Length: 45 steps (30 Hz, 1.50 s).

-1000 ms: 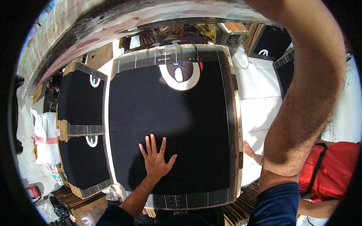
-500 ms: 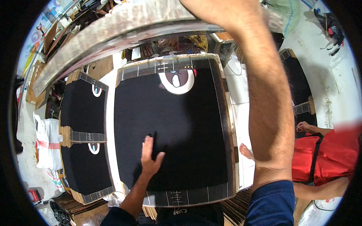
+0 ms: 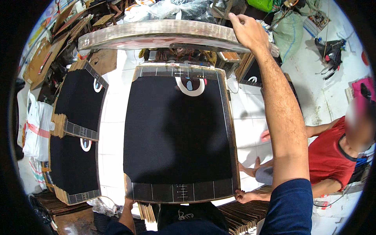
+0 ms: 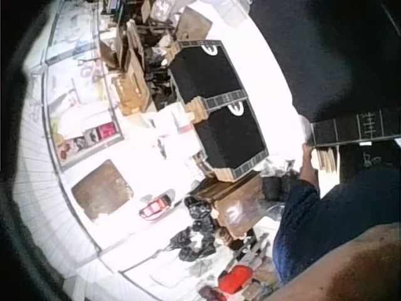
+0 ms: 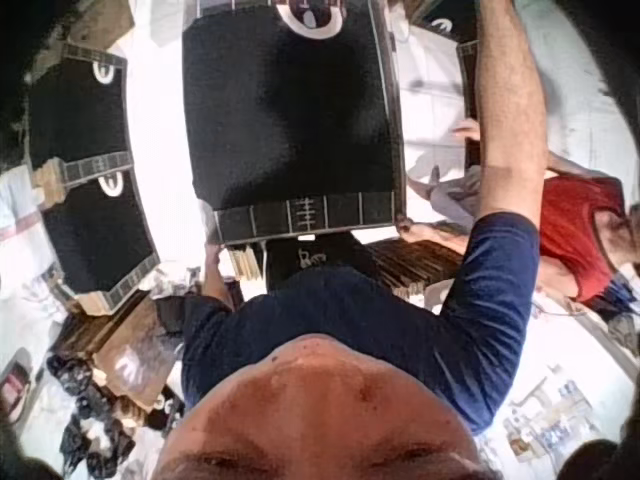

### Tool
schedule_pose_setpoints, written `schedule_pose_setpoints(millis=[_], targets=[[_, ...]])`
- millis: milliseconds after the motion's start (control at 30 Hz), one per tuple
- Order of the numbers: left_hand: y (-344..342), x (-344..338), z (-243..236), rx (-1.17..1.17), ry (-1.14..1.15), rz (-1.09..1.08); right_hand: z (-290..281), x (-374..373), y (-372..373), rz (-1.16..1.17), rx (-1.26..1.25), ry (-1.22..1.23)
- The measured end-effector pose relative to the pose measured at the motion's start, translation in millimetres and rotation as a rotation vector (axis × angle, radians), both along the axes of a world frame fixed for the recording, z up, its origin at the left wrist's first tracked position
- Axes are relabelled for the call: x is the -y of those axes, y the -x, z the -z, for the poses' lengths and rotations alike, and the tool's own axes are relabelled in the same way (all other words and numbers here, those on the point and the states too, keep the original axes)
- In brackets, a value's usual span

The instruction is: The person performs screen printing on black fabric pieces. They repeatedly place a screen frame over the fabric, use a squeegee to pull ink across the mesh, lift the screen to reveal the printed design, and then move to the next piece.

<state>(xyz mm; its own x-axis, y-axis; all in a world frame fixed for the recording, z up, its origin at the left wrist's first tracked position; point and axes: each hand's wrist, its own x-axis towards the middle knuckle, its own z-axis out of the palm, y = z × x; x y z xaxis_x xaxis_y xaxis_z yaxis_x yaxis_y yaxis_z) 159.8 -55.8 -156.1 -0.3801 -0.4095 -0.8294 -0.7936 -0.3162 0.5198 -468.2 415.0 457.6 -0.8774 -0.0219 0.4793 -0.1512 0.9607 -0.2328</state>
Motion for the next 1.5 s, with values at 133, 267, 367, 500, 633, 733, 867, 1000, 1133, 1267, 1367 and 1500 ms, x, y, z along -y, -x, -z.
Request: schedule_pose_setpoints(millis=[133, 267, 367, 500, 633, 733, 867, 1000, 1133, 1267, 1367, 1500], targets=[[-21, -51, 7, -0.613, -0.018, -0.217, -2, -7, 11, 0.009, 0.011, -0.007], [-21, -56, 14, -0.33, 0.736, 0.161, -4, -5, 11, -0.006, 0.032, 0.022], [-30, -59, 26, -0.114, 0.94, 0.207, -3, -1, 7, -0.008, 0.018, 0.013], [-29, -55, 22, 0.072, 0.932, 0.188, -3, 1, 4, -0.022, -0.001, -0.001], [16, -5, -40, 0.12, 1.289, 0.234, -6, 0, 4, 0.004, 0.027, -0.011], [51, 62, -131, 0.117, 1.633, 0.264, -6, -1, 4, 0.03, 0.022, -0.041], [29, 129, -285, 0.196, 1.571, 0.187, -8, -2, 9, 0.046, 0.054, -0.037], [-71, 188, -448, 0.113, 1.628, 0.091, -18, 1, 22, 0.052, 0.051, -0.024], [-185, 257, -580, -0.143, 1.448, -0.298, -25, 1, 32, 0.046, 0.047, -0.037], [-230, 291, -591, 0.094, 1.486, -0.218, -25, 3, 31, 0.055, 0.053, -0.033], [-197, 267, -492, -0.423, 1.206, -0.384, -23, 2, 22, 0.047, 0.06, -0.016], [-124, 172, -321, -0.485, 0.894, -0.463, -16, 2, 10, 0.063, 0.088, -0.034]])
